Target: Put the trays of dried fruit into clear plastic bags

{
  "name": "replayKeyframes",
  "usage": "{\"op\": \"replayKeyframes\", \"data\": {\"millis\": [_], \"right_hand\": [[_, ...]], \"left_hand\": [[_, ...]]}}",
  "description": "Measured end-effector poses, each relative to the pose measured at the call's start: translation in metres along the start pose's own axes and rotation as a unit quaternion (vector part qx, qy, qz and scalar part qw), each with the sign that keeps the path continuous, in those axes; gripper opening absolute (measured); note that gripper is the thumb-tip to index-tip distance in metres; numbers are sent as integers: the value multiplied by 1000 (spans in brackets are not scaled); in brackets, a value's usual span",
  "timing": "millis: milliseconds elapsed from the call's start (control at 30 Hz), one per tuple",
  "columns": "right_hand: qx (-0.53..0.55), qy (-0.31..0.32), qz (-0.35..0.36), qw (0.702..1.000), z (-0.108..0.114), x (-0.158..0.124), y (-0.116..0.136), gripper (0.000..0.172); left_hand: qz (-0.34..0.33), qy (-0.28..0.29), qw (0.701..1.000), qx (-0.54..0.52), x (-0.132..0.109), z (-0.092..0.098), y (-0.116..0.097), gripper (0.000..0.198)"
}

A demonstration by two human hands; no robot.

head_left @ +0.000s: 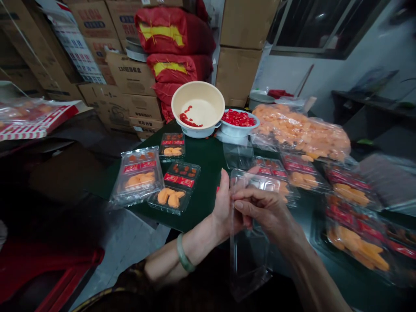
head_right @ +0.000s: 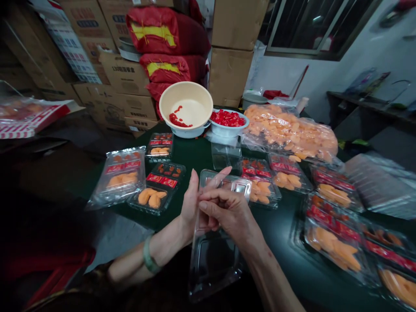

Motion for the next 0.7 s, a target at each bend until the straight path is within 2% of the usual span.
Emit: {"op": "replayKeyframes", "data": {"millis": [400,633,700], "right_hand": [[0,24,-3,1000,4,7,-5,17],[-11,24,-19,999,5,10,-5,15],[-33,15,-27,999,4,11,-5,15]], "left_hand": [[-7,-38,999,2,1,-5,-7,88],[-8,-11,1000,-19,4,2,-7,89],[-7,-24,999,-27,5,2,-5,87]]}}
Point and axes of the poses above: each hand's wrist, its own x-axis towards the middle knuckle, its own z-axis out of the back of the hand, y = z × x, the point moved 4 cm from there along x, towards the middle knuckle, and after that the axes turned 1 degree about -y, right-handed, at the moved point
